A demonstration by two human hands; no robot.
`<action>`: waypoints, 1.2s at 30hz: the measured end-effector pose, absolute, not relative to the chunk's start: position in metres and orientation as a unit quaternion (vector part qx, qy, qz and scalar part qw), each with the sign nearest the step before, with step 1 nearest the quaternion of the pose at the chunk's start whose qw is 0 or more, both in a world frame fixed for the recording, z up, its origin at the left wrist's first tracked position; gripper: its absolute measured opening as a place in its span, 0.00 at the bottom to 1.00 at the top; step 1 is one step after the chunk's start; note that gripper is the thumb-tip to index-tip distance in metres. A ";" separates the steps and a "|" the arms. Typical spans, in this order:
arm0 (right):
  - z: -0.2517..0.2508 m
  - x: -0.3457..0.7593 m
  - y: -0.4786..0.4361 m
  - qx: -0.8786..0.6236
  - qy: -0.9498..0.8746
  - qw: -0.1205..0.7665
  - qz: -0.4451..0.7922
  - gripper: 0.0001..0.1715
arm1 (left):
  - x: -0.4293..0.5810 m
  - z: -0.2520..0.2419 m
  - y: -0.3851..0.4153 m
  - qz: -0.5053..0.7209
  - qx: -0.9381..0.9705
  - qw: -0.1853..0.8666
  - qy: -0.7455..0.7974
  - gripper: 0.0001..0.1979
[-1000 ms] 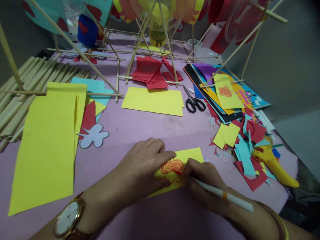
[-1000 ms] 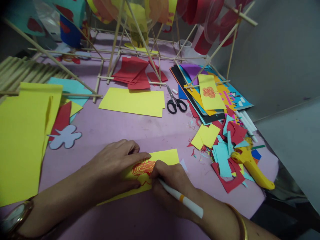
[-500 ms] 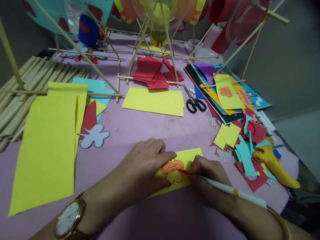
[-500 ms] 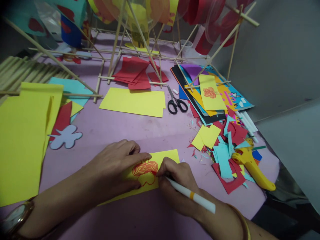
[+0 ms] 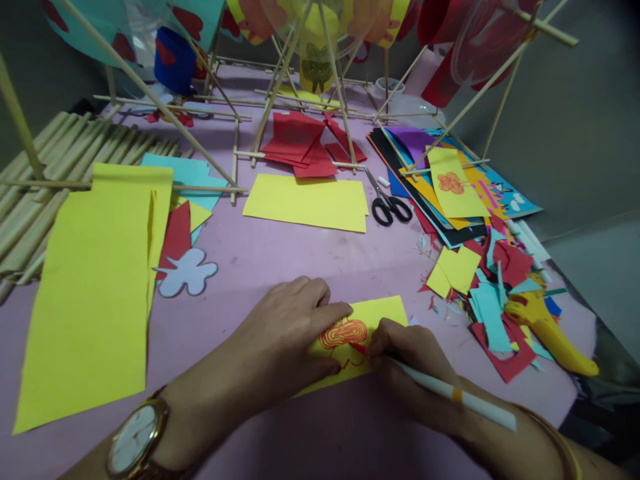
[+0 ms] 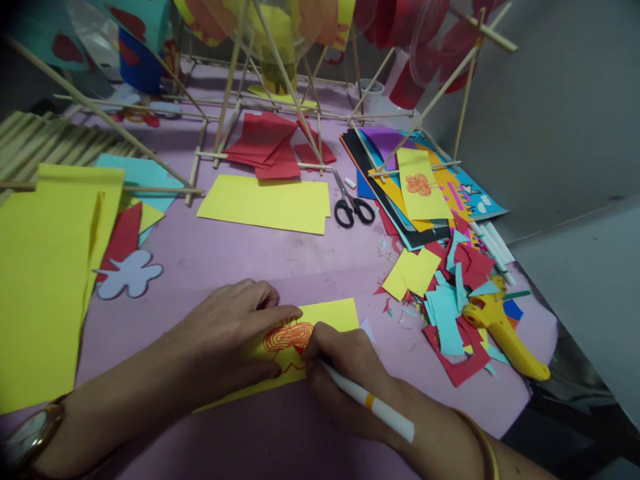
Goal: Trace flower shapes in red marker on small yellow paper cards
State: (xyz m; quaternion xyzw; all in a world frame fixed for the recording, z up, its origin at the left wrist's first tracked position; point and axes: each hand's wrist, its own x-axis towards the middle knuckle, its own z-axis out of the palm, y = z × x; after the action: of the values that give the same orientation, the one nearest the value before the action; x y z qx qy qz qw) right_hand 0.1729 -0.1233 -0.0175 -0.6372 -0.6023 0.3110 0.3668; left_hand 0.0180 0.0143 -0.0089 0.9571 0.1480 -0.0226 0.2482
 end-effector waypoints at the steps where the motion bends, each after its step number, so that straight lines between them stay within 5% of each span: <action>1: -0.009 0.172 -0.121 -0.642 -0.601 0.359 0.313 0.09 | 0.018 -0.008 0.014 -0.025 0.957 0.248 0.150 0.21; 6: 0.010 0.170 -0.120 -0.674 -0.590 0.305 0.325 0.08 | 0.017 -0.014 0.014 -0.006 0.958 0.246 0.147 0.21; 13: -0.033 0.176 -0.128 -0.640 -0.591 0.368 0.325 0.11 | 0.017 -0.010 0.014 -0.024 0.958 0.243 0.151 0.22; 36: -0.028 0.176 -0.126 -0.627 -0.577 0.395 0.343 0.13 | 0.012 -0.023 0.019 0.011 0.962 0.244 0.125 0.26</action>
State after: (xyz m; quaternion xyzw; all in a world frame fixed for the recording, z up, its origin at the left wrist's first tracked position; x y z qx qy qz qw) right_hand 0.1759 -0.1260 -0.0278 -0.6273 -0.5771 0.3431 0.3947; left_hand 0.0119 0.0188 -0.0230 0.9617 0.1249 0.0107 0.2440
